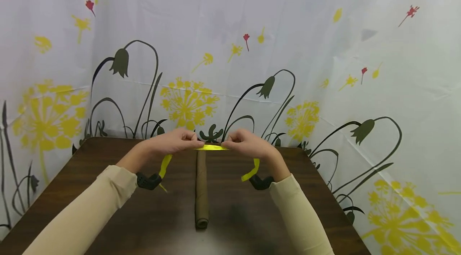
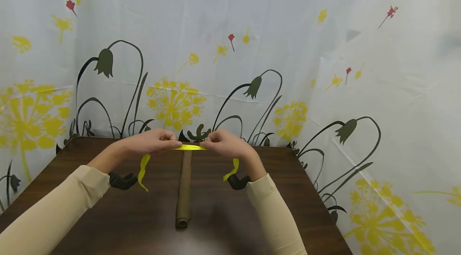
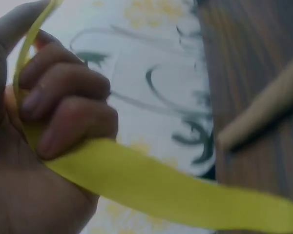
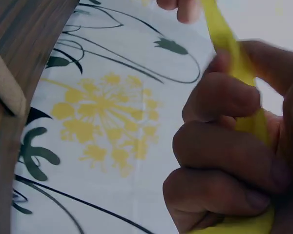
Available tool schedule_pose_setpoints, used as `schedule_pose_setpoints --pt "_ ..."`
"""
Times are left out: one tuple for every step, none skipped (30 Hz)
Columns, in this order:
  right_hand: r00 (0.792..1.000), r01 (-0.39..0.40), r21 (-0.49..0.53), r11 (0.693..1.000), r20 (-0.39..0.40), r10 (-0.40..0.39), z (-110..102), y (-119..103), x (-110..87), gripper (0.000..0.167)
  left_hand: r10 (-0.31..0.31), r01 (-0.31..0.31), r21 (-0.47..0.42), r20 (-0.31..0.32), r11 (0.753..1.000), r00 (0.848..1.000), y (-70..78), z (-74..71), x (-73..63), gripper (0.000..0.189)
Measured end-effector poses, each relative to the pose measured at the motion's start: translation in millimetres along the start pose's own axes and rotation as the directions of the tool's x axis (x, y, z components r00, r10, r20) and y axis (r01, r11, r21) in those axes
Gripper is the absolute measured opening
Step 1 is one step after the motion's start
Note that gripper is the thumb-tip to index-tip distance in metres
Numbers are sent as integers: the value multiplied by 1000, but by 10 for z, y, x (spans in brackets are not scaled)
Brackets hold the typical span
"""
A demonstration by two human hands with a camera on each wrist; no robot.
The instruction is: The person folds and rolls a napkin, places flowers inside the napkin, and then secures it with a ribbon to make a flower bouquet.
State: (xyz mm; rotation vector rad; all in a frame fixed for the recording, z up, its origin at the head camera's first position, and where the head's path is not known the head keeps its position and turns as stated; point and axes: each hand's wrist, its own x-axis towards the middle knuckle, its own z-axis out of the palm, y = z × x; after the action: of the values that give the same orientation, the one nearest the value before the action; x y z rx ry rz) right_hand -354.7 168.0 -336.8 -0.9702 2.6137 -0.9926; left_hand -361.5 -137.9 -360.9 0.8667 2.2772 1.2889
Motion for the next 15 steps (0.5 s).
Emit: schedule_pose_setpoints --pt "1000 -11 10 1000 2 11 -13 52 8 47 0 0 37 -16 999 1000 -4 -42 11 43" --pt "1000 -13 27 1000 0 13 -23 99 20 46 -2 4 65 -32 998 999 -18 -84 26 43" --pt "1000 -9 48 999 -4 9 -30 153 39 44 1 3 98 -46 995 999 -38 -122 44 42" --pt "1000 -5 68 998 -14 6 -31 210 63 43 9 -2 124 -57 992 998 -69 -159 63 42" --pt "1000 7 75 997 -26 -5 -23 276 96 41 18 -8 152 -66 988 998 -115 -192 90 42" --pt "999 18 76 997 -39 -15 -5 354 141 40 32 -15 202 -80 979 996 -174 -223 123 44" --pt "998 26 68 997 -53 -22 26 445 197 39 42 -15 253 -100 967 994 -243 -251 157 44" --pt "997 29 48 998 -68 -26 69 546 265 39 43 -3 304 -124 953 991 -321 -274 195 43" --pt "996 25 22 999 -86 -23 123 662 344 40 44 15 362 -155 932 987 -401 -290 236 43" --pt "994 14 -14 1000 -104 -16 187 783 434 41 36 49 418 -193 907 981 -487 -303 280 42" --pt "992 -4 -69 998 -126 -5 256 910 532 42 24 91 470 -234 878 972 -579 -314 328 42" --pt "989 -37 -124 992 -146 18 325 1032 627 43 9 142 515 -280 845 960 -670 -317 380 41" --pt "984 -79 -181 980 -171 48 392 1146 719 43 -10 190 535 -320 823 947 -757 -314 433 40" --pt "977 -132 -233 963 -198 86 451 1245 801 44 -26 227 542 -353 810 935 -843 -303 491 39" --pt "966 -195 -283 939 -223 133 503 1330 872 44 -35 251 538 -378 805 925 -925 -288 548 39"
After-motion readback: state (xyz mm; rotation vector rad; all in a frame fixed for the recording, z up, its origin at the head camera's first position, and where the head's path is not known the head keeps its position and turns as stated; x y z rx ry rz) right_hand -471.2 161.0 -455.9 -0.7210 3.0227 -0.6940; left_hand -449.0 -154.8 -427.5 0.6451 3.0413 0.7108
